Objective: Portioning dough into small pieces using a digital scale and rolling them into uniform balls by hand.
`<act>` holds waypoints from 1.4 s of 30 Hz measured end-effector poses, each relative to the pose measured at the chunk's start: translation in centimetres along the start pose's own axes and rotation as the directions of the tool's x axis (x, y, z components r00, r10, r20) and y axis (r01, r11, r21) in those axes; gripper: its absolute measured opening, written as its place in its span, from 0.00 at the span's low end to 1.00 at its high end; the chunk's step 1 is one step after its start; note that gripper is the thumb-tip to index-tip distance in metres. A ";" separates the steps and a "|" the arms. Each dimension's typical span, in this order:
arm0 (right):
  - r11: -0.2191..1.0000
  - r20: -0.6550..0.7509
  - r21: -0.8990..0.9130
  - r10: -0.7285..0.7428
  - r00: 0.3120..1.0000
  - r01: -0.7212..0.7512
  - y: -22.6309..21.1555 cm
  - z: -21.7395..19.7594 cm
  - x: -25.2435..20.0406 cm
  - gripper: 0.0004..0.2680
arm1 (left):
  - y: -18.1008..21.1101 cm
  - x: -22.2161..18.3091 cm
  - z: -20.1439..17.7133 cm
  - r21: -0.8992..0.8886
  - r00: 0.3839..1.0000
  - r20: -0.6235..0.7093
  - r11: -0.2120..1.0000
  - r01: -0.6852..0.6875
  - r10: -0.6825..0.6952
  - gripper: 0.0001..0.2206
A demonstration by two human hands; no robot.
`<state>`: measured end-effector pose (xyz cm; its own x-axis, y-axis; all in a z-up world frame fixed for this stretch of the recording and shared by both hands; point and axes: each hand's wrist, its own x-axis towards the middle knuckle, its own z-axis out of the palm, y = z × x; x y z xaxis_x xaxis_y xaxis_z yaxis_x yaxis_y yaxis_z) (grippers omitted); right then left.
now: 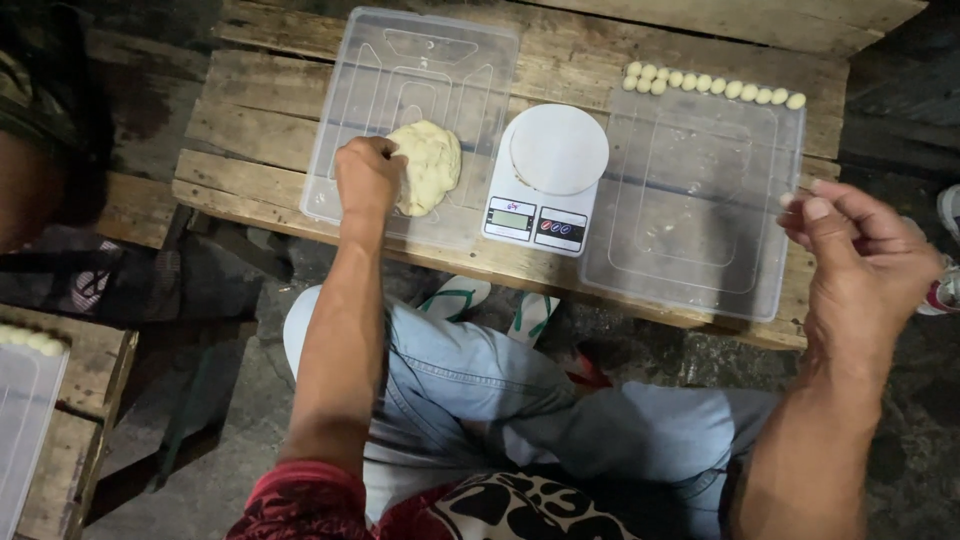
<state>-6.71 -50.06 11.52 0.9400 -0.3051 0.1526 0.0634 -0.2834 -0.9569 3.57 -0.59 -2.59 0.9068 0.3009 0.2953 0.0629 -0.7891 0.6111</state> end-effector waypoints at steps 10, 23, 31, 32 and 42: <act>0.999 0.005 0.014 0.045 0.999 -0.045 -1.0 0.6 -0.3 0.07 | -0.7 0.3 -0.3 -0.462 0.942 0.080 0.826 0.324 -0.325 0.07; 1.000 0.013 -0.007 0.003 1.000 -0.003 -0.4 0.4 -0.2 0.06 | 3.6 0.6 -4.1 -0.709 0.645 0.557 0.105 0.697 -0.523 0.06; 0.998 0.006 0.013 0.056 0.998 -0.056 -0.3 1.1 -0.1 0.07 | 8.8 -1.8 -0.2 -0.698 0.815 0.543 0.430 0.573 -0.203 0.15; 0.999 0.016 -0.002 0.032 0.999 -0.032 -0.2 1.2 0.1 0.07 | 9.0 -1.9 1.1 -0.701 0.857 0.510 0.541 0.465 -0.075 0.20; 0.991 0.037 0.097 0.091 0.995 -0.094 0.4 1.2 0.4 0.06 | 14.4 -2.2 10.0 -0.526 0.967 0.227 0.850 0.023 0.114 0.03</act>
<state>-5.91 -49.20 10.87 0.9537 -0.2955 0.0560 0.0069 -0.1645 -0.9864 6.66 -17.95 -1.84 0.9787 0.0794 0.1891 -0.1452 -0.3827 0.9124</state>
